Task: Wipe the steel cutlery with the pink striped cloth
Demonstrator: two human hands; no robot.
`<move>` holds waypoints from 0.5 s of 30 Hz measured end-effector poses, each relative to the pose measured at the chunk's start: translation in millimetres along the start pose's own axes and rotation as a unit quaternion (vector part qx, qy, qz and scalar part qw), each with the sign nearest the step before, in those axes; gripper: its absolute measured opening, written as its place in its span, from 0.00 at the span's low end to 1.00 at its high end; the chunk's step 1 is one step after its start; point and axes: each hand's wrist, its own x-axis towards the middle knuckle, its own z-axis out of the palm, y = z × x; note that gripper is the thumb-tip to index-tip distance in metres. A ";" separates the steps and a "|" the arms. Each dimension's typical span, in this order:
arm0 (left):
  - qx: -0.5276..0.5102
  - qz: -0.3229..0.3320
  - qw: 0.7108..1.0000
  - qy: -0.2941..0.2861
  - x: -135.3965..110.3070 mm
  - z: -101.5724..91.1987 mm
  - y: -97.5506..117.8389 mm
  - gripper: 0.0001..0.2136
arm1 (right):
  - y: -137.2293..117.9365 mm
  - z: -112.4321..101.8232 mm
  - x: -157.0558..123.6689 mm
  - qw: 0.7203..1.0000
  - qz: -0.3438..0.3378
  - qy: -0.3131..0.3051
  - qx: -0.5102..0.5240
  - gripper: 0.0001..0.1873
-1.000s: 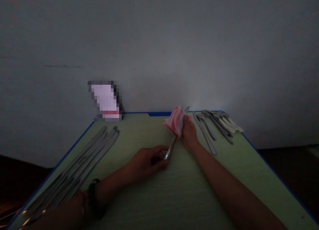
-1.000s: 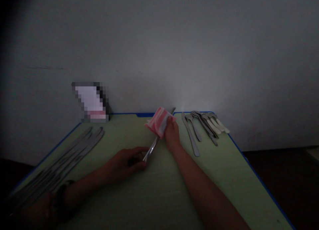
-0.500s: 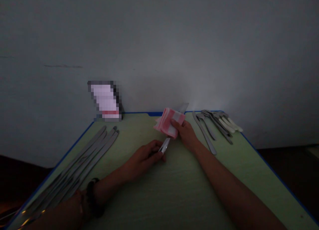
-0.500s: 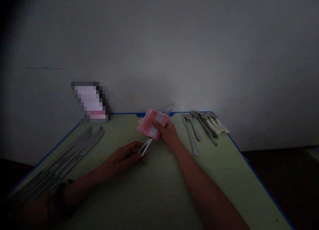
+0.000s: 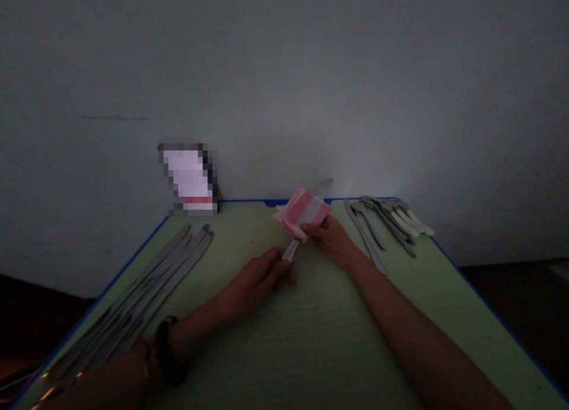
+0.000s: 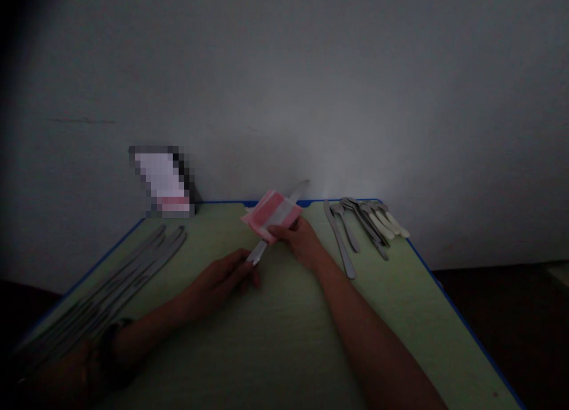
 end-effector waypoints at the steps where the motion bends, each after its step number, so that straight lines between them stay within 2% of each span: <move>1: -0.001 0.001 1.000 0.001 0.1 0.1 -0.1 0.15 | 0.9 -0.2 0.6 1.000 -0.002 0.006 -0.006 0.22; 5: -0.013 0.004 1.000 -0.001 0.8 1.1 -1.8 0.14 | 0.1 -0.7 -0.5 0.997 0.014 -0.007 -0.077 0.20; 8: -0.029 0.001 1.000 0.001 1.5 1.5 -3.2 0.13 | -4.3 0.6 -3.9 0.977 0.026 -0.032 -0.211 0.18; 10: -0.034 -0.003 0.999 0.006 1.9 1.4 -3.6 0.12 | -6.7 2.0 -5.5 0.964 0.026 -0.042 -0.261 0.18; 15: -0.031 -0.003 0.999 0.009 2.7 1.6 -4.3 0.11 | -8.2 5.3 -6.2 0.967 0.021 -0.069 -0.244 0.20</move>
